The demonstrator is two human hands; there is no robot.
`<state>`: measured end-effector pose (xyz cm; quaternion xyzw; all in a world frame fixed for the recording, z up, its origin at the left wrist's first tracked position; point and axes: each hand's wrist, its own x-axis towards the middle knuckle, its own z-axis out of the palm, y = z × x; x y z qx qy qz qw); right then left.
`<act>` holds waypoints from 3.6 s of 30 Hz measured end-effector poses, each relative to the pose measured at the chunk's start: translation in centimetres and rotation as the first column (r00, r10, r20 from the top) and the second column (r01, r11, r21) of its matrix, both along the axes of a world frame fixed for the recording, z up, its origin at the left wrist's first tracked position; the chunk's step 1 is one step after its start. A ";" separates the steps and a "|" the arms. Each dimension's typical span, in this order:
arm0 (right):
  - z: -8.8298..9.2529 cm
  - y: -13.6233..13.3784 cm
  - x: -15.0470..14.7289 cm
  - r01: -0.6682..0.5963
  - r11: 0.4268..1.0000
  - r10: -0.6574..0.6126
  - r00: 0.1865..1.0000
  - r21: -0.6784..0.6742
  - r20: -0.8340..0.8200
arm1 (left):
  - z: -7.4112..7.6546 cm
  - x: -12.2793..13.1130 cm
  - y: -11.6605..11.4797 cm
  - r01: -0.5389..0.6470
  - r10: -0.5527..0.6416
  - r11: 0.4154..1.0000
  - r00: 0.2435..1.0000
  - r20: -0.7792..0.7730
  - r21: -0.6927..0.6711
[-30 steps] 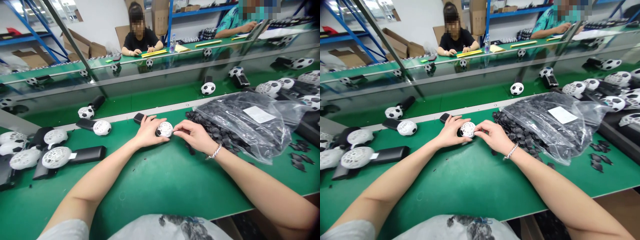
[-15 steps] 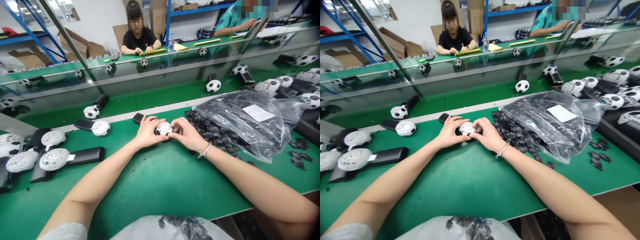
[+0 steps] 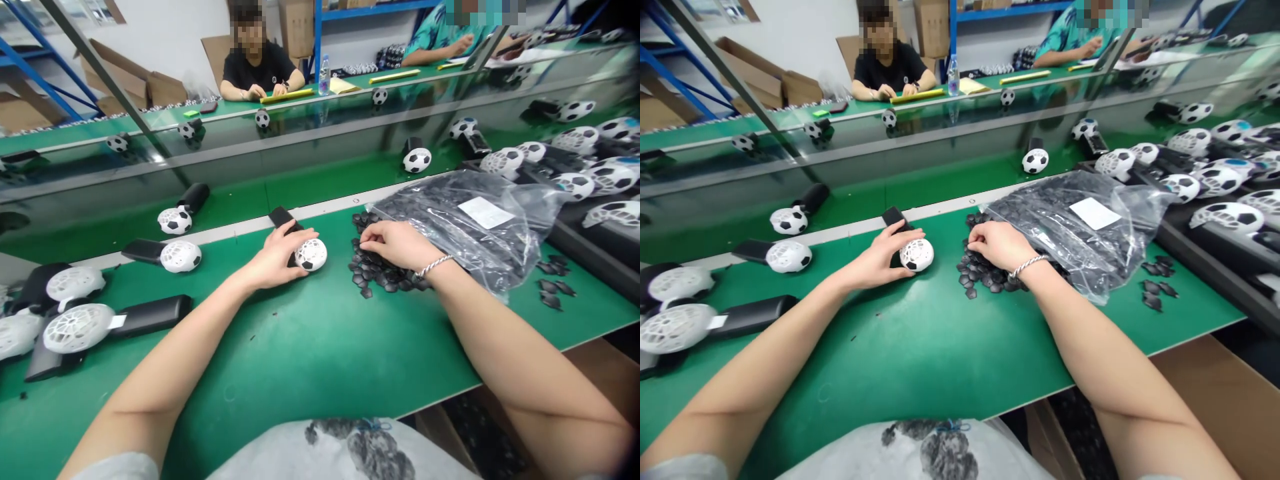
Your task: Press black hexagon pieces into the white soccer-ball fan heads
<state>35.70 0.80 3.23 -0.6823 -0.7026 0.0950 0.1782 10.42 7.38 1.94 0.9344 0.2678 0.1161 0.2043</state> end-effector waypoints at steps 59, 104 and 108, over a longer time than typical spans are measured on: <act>-2.8 -0.4 -6.6 -0.173 0.982 0.176 0.737 0.070 -0.653 | -1.9 1.6 -1.1 0.024 0.063 0.966 0.944 0.323 -0.258; -1.0 -1.6 -5.2 -0.377 0.895 0.430 0.871 0.238 -0.236 | -1.6 0.2 0.5 0.188 -0.076 0.910 0.952 0.296 -0.370; -1.1 -1.6 -5.0 -0.393 0.889 0.428 0.896 0.237 -0.121 | -1.5 0.2 0.5 0.183 -0.071 0.914 0.951 0.301 -0.363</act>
